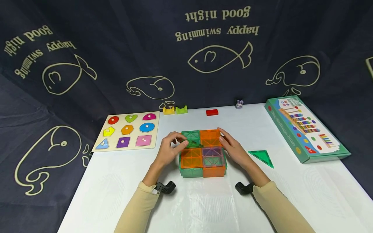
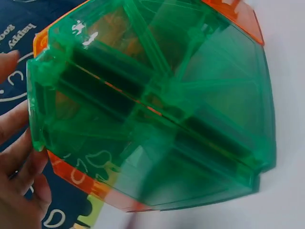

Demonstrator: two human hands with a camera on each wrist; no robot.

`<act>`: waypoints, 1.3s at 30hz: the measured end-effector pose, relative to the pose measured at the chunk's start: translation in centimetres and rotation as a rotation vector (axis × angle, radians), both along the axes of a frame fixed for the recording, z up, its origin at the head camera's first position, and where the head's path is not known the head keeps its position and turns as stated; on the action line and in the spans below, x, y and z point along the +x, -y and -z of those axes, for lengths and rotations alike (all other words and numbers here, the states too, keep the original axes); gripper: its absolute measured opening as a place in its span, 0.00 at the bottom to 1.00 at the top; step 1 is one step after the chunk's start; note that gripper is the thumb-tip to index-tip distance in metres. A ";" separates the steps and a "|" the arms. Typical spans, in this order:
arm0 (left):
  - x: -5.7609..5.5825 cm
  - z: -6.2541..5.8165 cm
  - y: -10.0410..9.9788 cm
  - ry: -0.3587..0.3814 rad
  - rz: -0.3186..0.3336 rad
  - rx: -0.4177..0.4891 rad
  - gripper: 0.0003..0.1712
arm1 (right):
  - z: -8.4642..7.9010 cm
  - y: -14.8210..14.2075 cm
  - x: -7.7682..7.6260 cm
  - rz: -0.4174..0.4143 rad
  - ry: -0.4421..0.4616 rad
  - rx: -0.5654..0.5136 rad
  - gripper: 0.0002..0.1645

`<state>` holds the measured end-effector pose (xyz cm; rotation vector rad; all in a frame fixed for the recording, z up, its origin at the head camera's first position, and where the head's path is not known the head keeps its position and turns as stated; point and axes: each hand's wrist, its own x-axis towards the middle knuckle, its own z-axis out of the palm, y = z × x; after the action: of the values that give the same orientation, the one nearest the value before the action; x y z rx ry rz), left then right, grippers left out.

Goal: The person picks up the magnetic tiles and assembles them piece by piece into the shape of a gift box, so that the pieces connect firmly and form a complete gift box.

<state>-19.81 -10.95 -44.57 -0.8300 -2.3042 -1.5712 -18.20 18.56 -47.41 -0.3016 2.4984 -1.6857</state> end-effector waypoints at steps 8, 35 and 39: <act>-1.6 -1.0 -1.6 0.319 -0.065 0.371 0.20 | 0.1 -0.1 -0.1 0.005 -0.002 -0.009 0.32; -1.9 2.6 -1.9 0.402 -0.091 0.305 0.18 | -2.4 -10.8 4.7 0.016 -0.126 0.376 0.24; -1.5 2.2 -1.7 0.410 -0.086 0.299 0.18 | -2.2 -12.6 6.5 0.038 -0.138 0.547 0.32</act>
<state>-21.35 -9.21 -46.73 -0.3559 -2.2277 -2.1374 -11.74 31.17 -45.24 -0.3197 2.9468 -0.9514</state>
